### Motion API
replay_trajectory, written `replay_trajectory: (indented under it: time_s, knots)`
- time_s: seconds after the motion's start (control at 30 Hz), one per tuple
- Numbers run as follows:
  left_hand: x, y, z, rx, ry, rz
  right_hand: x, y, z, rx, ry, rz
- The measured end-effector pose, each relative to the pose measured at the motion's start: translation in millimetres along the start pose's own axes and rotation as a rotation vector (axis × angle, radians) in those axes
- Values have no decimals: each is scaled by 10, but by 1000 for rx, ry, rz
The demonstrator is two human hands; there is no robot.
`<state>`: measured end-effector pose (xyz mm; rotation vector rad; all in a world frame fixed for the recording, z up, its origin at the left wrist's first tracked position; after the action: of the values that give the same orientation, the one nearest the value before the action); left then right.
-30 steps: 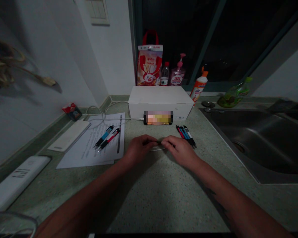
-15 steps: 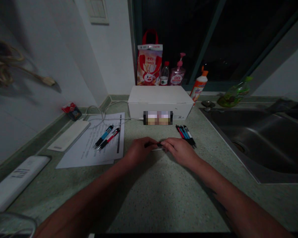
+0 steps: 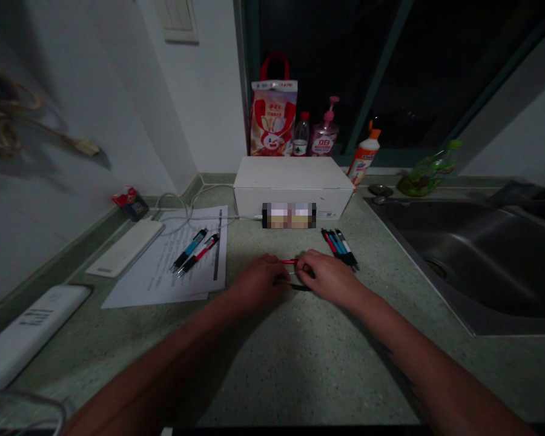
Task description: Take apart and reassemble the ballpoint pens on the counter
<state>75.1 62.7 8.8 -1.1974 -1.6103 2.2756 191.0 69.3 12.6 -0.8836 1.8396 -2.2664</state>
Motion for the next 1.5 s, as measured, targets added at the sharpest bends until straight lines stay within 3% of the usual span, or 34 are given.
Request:
replay_trajectory:
  time_s: [0.2,0.6,0.9,1.3,1.5]
  knots:
    - [297,-217,21,-159,-205,-48,6,40,-24,3,-16,83]
    - [375,-194,19,-106,-214,-12,-38,36,-24,3,-5,100]
    - [395,-151,38,29,-252,-115,-33,24,-17,20,0,114]
    - [174,-55,19,1,-207,-158,32,73,-31,58,-7,108]
    - [45,-63,-2,-94,-126,-196,6,32,-33,3,1,64]
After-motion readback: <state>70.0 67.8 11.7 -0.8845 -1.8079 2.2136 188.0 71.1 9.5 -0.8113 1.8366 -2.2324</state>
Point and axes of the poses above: each hand's wrist, its own z-axis away from the middle knuckle, its own y-axis out of the palm, x = y × z, the point moved 10 cm from there along -z, towards the middle knuckle, and after that the axes turned 14 degrees about x, right-handed, at the moved point
